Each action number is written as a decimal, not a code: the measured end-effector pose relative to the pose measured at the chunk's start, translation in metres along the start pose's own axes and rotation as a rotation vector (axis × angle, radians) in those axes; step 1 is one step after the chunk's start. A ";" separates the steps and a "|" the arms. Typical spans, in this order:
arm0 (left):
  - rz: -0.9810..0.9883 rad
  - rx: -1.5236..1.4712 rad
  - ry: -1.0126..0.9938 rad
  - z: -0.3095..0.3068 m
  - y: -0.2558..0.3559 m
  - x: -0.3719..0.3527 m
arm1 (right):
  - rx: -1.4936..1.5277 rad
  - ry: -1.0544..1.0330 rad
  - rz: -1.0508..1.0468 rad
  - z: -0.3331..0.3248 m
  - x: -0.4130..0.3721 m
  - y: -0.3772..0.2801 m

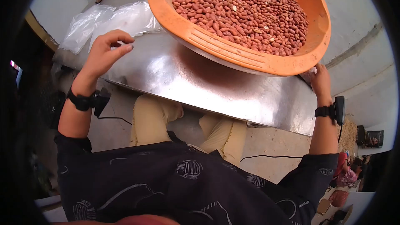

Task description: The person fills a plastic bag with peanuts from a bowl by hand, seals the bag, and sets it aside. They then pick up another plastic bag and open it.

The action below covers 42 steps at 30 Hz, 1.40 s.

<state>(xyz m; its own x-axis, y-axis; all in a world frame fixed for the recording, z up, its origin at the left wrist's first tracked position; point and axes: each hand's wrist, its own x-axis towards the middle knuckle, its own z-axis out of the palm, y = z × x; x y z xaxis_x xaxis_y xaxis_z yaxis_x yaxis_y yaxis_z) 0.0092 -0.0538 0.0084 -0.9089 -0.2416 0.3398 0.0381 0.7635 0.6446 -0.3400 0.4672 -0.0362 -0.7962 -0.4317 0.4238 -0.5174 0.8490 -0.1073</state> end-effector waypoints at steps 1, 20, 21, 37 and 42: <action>-0.046 0.094 0.013 -0.006 -0.016 0.018 | -0.015 0.030 -0.060 0.000 -0.009 -0.010; -0.266 0.420 -0.288 -0.012 -0.131 0.095 | 0.561 -0.340 -0.436 -0.057 -0.129 -0.189; -0.269 0.390 -0.249 -0.014 -0.125 0.092 | 0.568 -0.341 -0.437 -0.056 -0.131 -0.190; -0.603 0.956 0.149 -0.144 -0.186 0.015 | 0.747 -0.391 -0.480 -0.041 -0.154 -0.220; -0.647 0.937 0.279 -0.147 -0.207 0.025 | 0.763 -0.405 -0.440 -0.041 -0.153 -0.225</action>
<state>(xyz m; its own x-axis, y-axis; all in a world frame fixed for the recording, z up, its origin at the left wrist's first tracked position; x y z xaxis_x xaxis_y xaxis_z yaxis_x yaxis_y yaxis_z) 0.0399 -0.3056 -0.0163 -0.5193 -0.7810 0.3471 -0.8248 0.5643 0.0358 -0.0886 0.3551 -0.0403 -0.4566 -0.8570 0.2387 -0.7454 0.2221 -0.6286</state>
